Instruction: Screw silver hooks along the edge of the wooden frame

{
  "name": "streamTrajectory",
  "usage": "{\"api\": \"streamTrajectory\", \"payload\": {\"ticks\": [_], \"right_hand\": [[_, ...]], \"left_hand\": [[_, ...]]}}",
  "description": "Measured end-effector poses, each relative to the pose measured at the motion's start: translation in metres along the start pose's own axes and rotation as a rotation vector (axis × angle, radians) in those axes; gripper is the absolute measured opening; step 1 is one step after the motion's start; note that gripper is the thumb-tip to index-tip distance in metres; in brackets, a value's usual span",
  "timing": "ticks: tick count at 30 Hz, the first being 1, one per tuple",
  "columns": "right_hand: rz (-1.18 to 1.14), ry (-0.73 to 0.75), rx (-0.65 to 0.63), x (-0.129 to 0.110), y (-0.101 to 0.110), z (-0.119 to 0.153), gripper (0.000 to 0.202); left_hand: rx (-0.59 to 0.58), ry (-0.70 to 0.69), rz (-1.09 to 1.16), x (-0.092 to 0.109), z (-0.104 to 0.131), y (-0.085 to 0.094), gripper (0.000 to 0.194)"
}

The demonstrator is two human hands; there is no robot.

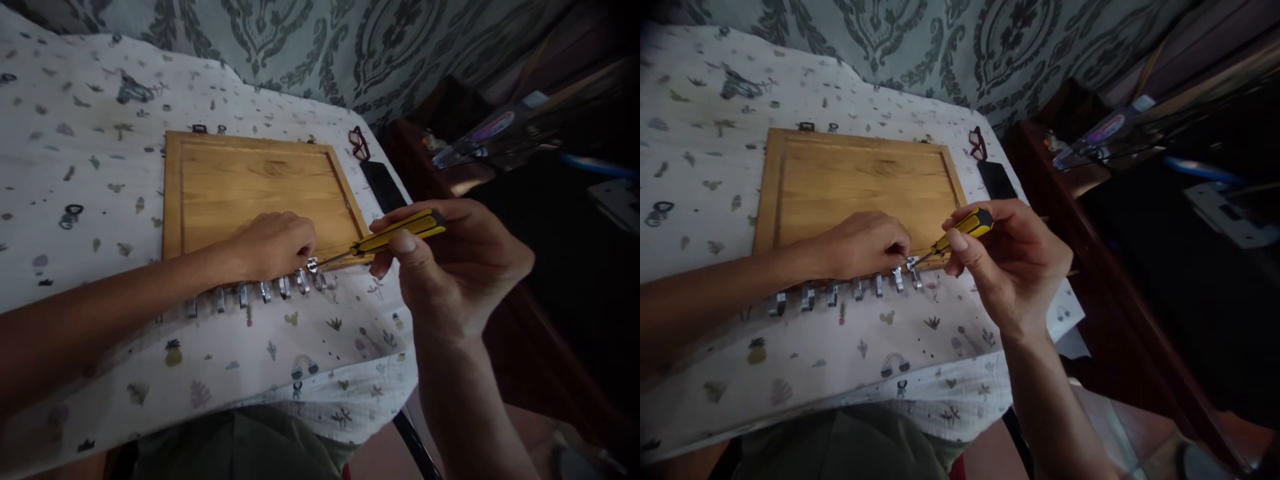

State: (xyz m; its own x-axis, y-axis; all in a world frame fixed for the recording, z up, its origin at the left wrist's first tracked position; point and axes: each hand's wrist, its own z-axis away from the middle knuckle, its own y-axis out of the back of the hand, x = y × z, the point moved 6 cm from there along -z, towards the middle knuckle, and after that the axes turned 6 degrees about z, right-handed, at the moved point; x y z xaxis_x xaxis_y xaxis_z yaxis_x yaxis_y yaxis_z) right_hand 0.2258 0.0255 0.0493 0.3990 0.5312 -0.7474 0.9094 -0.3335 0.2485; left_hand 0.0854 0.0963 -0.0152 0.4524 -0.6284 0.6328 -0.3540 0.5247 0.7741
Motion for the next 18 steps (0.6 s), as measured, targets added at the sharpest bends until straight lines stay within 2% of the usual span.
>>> {"api": "streamTrajectory", "payload": {"ticks": [8,13,18], "right_hand": [[0.012,-0.044,-0.004,-0.0005,-0.0032,0.0015,0.017],[-0.045,-0.045,-0.103,0.0001,-0.003,0.0034,0.018],[0.012,-0.033,-0.149,-0.0014,0.0006,0.0064,0.021]], "left_hand": [[-0.012,0.021,-0.008,-0.001,-0.0009,-0.0014,0.012],[0.018,0.008,0.004,-0.0018,-0.0001,-0.0012,0.012],[0.013,0.011,0.002,-0.002,0.0,-0.0013,0.012]]}}
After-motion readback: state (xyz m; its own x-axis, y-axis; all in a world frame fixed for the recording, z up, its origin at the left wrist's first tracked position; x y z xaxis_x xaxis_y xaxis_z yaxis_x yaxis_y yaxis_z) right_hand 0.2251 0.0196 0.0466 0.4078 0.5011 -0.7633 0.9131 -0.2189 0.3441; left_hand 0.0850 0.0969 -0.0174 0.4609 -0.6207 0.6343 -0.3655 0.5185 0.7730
